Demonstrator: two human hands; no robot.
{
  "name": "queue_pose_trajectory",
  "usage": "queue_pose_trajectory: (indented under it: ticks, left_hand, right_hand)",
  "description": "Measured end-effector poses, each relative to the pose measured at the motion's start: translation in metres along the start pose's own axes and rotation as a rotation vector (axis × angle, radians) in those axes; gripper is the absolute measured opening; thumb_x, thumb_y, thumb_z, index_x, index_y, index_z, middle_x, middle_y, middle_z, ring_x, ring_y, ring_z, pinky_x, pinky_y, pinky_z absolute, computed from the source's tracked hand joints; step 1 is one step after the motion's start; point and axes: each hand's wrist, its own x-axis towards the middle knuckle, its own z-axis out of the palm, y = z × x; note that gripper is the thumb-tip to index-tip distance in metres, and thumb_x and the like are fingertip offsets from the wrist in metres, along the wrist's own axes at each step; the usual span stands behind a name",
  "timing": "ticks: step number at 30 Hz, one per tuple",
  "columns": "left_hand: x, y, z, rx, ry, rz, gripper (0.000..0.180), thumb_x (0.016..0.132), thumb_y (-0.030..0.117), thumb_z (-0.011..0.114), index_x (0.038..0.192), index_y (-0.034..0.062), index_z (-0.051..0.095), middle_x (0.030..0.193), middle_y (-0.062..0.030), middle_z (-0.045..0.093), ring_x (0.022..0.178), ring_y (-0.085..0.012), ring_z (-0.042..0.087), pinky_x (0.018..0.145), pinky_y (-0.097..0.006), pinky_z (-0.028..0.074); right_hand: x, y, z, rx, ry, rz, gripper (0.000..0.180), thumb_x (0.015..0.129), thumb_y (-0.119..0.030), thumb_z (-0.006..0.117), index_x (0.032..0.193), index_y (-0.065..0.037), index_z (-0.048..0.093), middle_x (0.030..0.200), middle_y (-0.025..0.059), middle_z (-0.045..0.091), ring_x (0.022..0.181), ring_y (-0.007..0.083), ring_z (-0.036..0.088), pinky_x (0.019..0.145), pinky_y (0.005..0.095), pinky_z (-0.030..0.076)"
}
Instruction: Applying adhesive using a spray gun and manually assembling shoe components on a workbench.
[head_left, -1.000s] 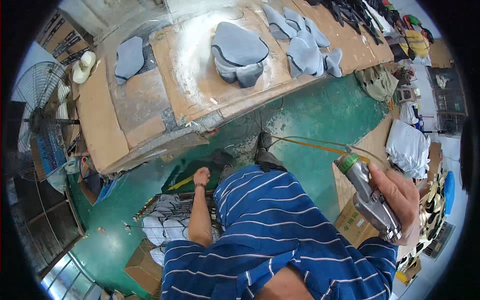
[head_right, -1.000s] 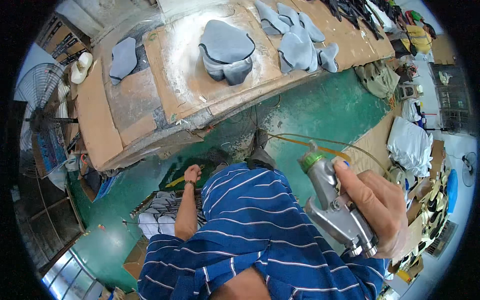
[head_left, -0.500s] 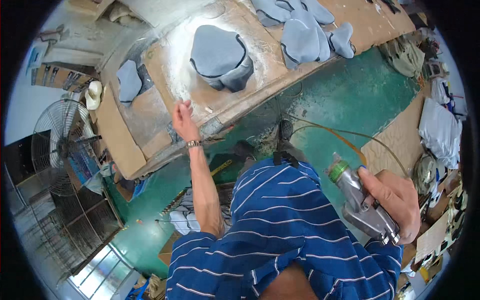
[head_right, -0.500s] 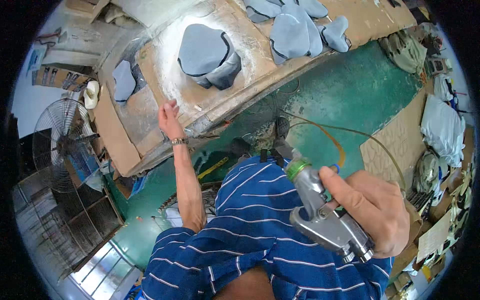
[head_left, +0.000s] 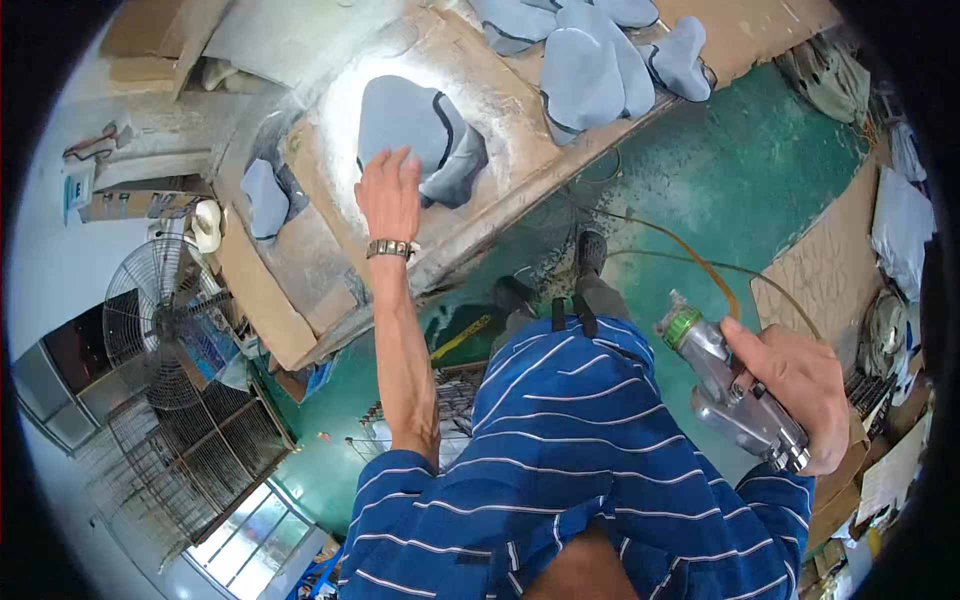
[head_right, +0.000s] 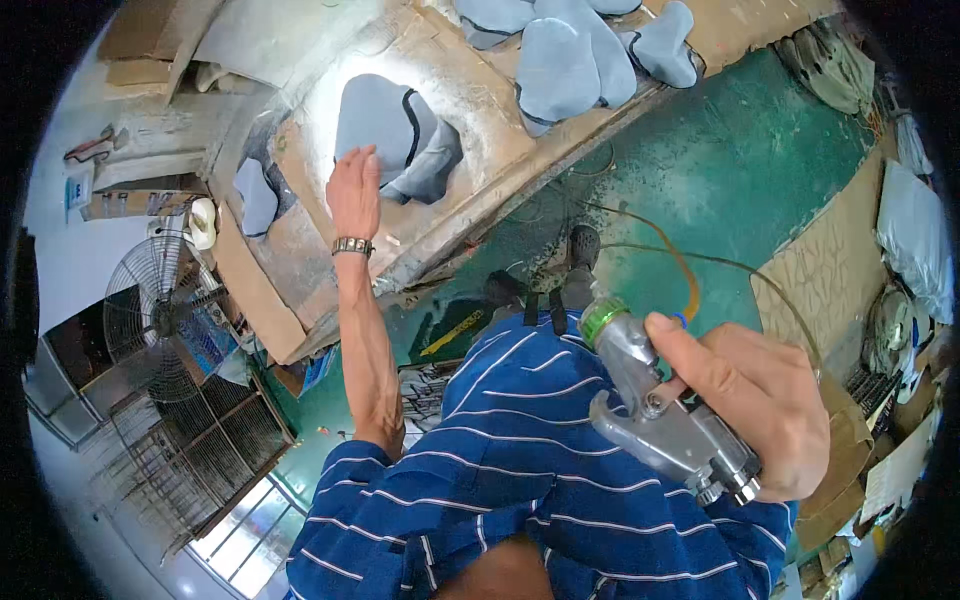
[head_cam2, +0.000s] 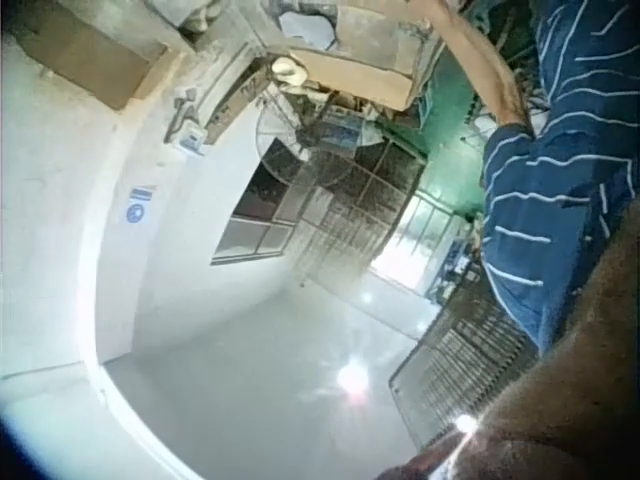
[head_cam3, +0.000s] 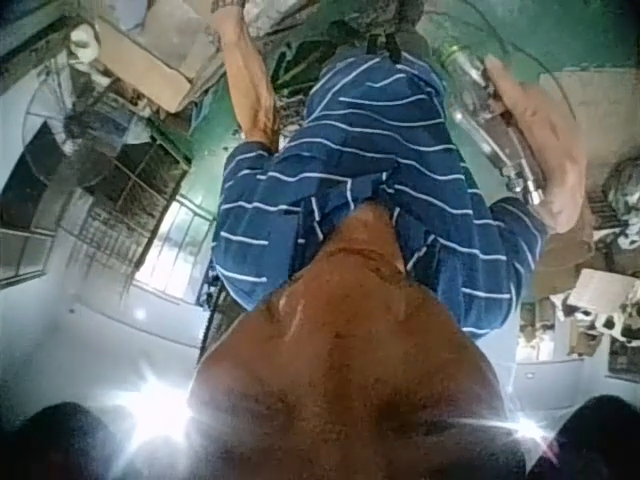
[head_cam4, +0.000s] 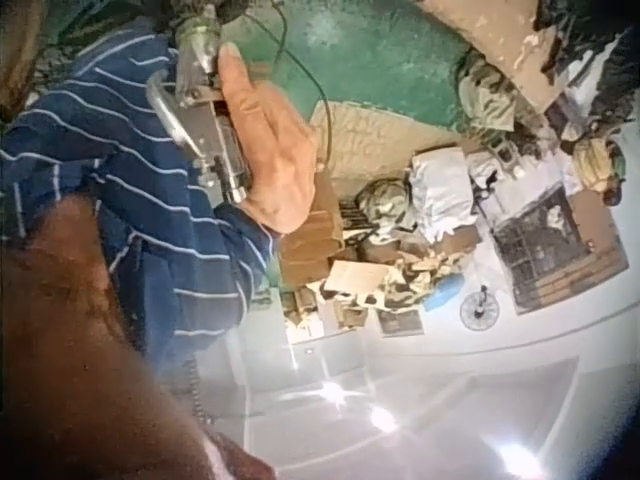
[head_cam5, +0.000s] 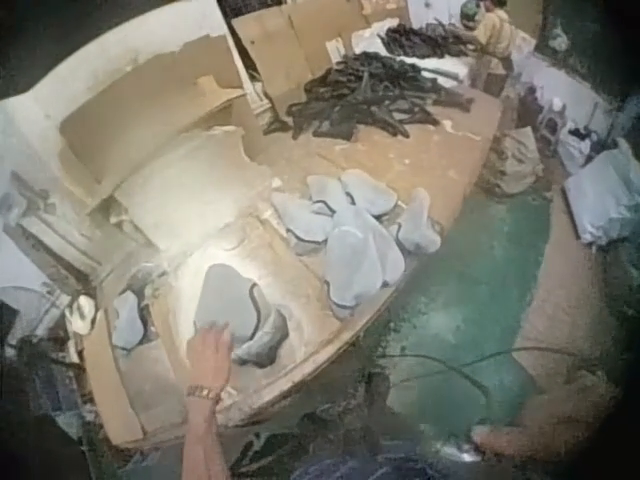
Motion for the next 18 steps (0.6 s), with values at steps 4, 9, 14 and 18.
queue_pose_trajectory:
  ticks: [4,9,14,18]
  left_hand:
    - [-0.01,0.009,0.014,0.104,-0.068,-0.147,0.046,0.102,0.05,0.052,0.129,0.0179,0.069,0.146,-0.0105,0.057,0.139,-0.0303,0.049,0.116,-0.07,0.019]
    - [-0.014,0.011,0.016,0.073,-0.053,-0.14,0.048,0.1,0.053,0.053,0.131,0.0184,0.066,0.149,-0.0116,0.053,0.14,-0.0315,0.048,0.117,-0.072,0.017]
    - [-0.018,0.013,0.02,0.031,-0.027,-0.125,0.049,0.1,0.053,0.053,0.132,0.0179,0.064,0.147,-0.0122,0.053,0.138,-0.034,0.049,0.115,-0.072,0.02]
    - [-0.026,0.004,0.016,-0.179,0.066,-0.132,0.055,0.101,0.053,0.052,0.137,0.0109,0.059,0.15,-0.0167,0.051,0.14,-0.0369,0.046,0.117,-0.066,0.024]
  right_hand:
    - [0.013,0.018,-0.008,-0.093,0.077,0.079,0.057,0.07,-0.002,0.077,0.127,0.002,0.071,0.069,0.005,0.066,0.061,0.0198,0.065,0.055,0.031,0.049]
    - [0.035,0.037,-0.011,-0.096,0.148,0.121,0.062,0.064,0.002,0.076,0.126,-0.004,0.074,0.07,0.0045,0.064,0.064,0.0168,0.064,0.062,0.0289,0.052]
    - [0.063,0.029,-0.006,-0.071,0.151,0.111,0.062,0.065,0.004,0.075,0.127,-0.003,0.073,0.074,0.0058,0.066,0.068,0.0188,0.066,0.066,0.0288,0.053]
    - [0.085,0.014,0.007,-0.007,0.124,0.031,0.062,0.068,-0.005,0.076,0.13,-0.002,0.071,0.074,0.008,0.06,0.069,0.0211,0.063,0.069,0.0307,0.05]
